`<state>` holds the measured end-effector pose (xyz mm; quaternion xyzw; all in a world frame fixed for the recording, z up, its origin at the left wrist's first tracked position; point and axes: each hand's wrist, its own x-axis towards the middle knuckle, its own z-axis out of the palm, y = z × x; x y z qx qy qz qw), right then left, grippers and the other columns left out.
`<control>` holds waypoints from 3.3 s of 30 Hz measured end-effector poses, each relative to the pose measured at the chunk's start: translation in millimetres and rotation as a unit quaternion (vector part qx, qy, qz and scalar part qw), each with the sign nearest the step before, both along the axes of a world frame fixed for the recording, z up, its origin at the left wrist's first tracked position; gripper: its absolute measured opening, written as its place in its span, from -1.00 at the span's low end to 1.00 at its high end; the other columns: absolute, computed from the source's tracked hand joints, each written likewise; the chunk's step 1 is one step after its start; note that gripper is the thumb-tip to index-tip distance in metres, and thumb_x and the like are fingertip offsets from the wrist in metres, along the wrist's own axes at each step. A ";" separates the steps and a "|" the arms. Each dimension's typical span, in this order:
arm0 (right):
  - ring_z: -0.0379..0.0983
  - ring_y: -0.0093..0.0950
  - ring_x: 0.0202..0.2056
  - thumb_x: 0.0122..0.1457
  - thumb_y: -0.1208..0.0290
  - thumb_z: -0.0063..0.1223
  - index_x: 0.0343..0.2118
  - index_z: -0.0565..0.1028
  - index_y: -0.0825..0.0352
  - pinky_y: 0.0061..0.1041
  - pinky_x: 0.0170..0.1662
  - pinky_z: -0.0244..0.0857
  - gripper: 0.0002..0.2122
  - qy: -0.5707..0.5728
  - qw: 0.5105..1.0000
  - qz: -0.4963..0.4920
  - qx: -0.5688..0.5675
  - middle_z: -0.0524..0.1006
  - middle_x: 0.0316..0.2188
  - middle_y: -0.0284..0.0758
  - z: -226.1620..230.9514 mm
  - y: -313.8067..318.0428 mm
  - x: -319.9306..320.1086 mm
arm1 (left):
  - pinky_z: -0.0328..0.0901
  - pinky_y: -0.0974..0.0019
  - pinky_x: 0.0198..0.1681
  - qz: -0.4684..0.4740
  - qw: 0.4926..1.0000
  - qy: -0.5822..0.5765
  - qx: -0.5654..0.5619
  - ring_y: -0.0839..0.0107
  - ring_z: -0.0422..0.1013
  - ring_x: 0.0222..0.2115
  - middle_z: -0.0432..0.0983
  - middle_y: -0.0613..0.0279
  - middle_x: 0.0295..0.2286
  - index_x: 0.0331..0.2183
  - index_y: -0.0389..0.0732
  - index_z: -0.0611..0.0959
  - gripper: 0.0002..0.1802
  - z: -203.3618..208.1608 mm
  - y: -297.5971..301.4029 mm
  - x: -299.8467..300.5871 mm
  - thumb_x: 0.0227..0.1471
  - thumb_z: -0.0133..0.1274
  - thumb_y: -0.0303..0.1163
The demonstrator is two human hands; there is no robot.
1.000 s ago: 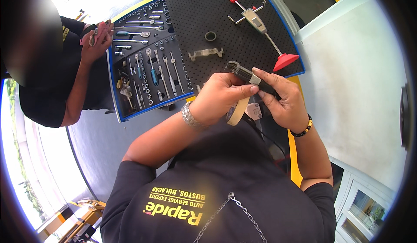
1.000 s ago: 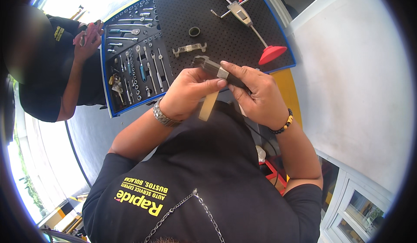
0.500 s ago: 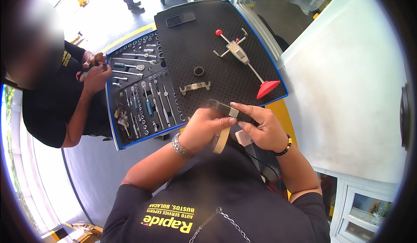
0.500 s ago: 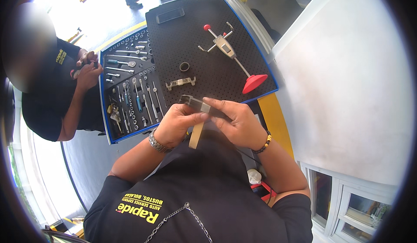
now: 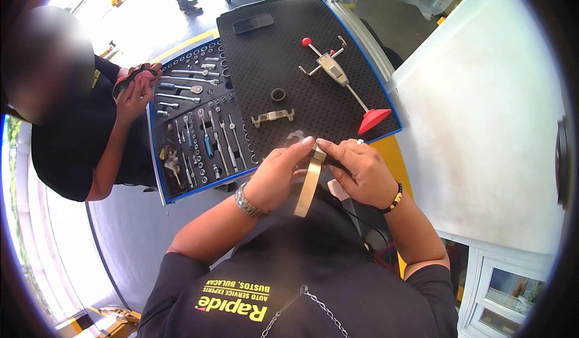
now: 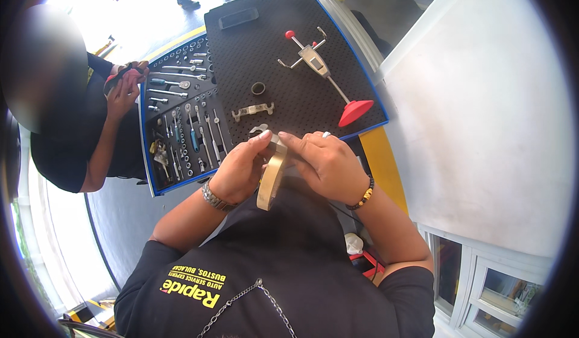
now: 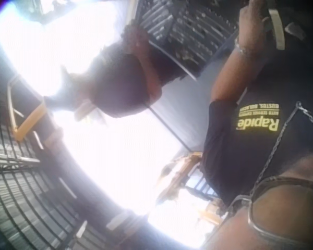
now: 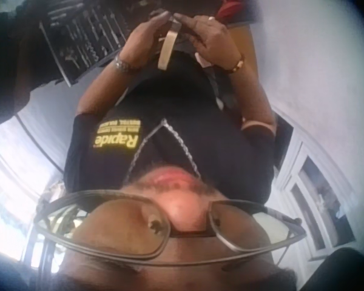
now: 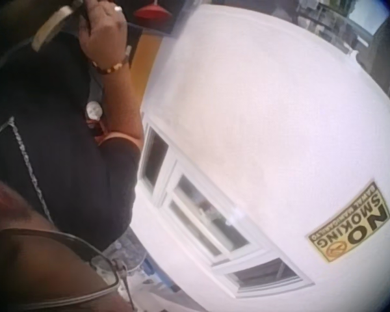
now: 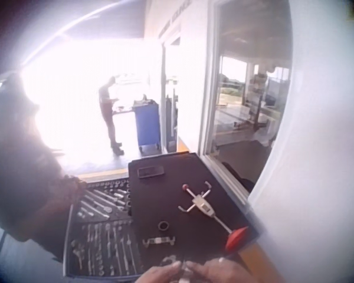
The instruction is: The person wraps small metal parts with masking tape at a workbench. They handle a stack of thin metal pieces and a metal bracket, applying tape around each item and placing them on the bench.
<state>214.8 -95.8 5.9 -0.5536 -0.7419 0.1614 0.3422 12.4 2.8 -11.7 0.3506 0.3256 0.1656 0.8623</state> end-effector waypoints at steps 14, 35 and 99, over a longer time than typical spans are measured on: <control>0.42 -0.48 -0.42 0.04 0.49 0.23 0.09 0.59 0.33 -0.44 -0.30 0.31 -0.53 -0.194 0.972 0.016 0.134 0.44 -0.48 -0.45 6.7 -4.0 -1.3 | 0.49 0.26 -0.10 -0.036 0.996 -0.045 -0.071 0.39 0.59 -0.20 0.65 0.16 -0.17 -0.05 -0.32 0.64 -0.68 -17.5 -3.5 -10.5 0.37 0.08 -0.25; 0.55 -0.19 -0.29 0.08 0.34 0.34 -0.20 0.53 0.37 -0.30 -0.20 0.44 -0.71 -0.070 0.997 0.006 0.022 0.55 -0.32 -0.20 8.8 -5.3 -7.2 | 0.41 0.26 0.04 -0.056 0.997 -0.057 -0.001 0.44 0.55 -0.11 0.65 0.24 -0.11 0.03 -0.26 0.64 -0.69 -15.2 -10.5 -26.9 0.25 0.14 -0.46; 0.21 -0.68 -0.54 0.39 0.09 0.14 -0.38 0.50 0.39 -0.57 -0.47 0.13 -0.61 0.350 0.872 0.101 -0.328 0.36 -0.57 -0.54 71.5 -17.6 -13.2 | 0.47 0.16 -0.04 -0.067 0.886 -0.379 0.258 0.20 0.51 -0.12 0.53 0.09 -0.21 -0.18 -0.14 0.70 -0.60 -9.2 9.9 6.1 -0.13 0.45 -0.39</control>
